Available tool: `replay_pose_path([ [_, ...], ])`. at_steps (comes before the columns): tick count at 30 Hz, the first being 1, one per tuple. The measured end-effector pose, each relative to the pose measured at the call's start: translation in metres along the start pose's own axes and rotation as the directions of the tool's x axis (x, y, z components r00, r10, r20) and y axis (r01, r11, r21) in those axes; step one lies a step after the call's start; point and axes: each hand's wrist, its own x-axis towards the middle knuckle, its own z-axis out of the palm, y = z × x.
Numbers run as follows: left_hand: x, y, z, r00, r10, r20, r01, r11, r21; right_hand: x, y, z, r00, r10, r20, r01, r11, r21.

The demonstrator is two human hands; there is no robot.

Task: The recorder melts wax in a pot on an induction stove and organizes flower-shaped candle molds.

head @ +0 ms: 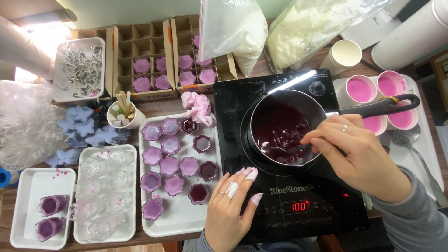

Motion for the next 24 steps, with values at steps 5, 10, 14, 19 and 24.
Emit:
replay_pose_path([
  [5,0.001,0.008,-0.003,0.999,0.048,-0.021,-0.05,0.997,-0.056,0.01,0.003,0.013,0.997,-0.058,-0.052,0.058,0.998,0.009],
  [10,0.001,0.015,-0.003,0.995,0.102,-0.017,-0.104,0.988,-0.111,0.012,0.012,0.014,0.988,-0.097,-0.123,0.083,0.99,-0.112],
  [14,-0.001,0.018,0.0,0.991,0.132,0.016,-0.128,0.979,-0.156,0.001,0.018,0.008,0.974,-0.131,-0.187,0.074,0.956,-0.285],
  [19,-0.002,0.019,0.001,0.992,0.12,0.036,-0.112,0.978,-0.173,-0.014,0.012,-0.005,0.982,-0.078,-0.169,0.012,0.932,-0.363],
  [24,-0.001,0.02,0.0,0.992,0.117,0.036,-0.11,0.98,-0.166,-0.019,0.001,-0.006,0.996,-0.019,-0.087,0.0,0.978,-0.209],
])
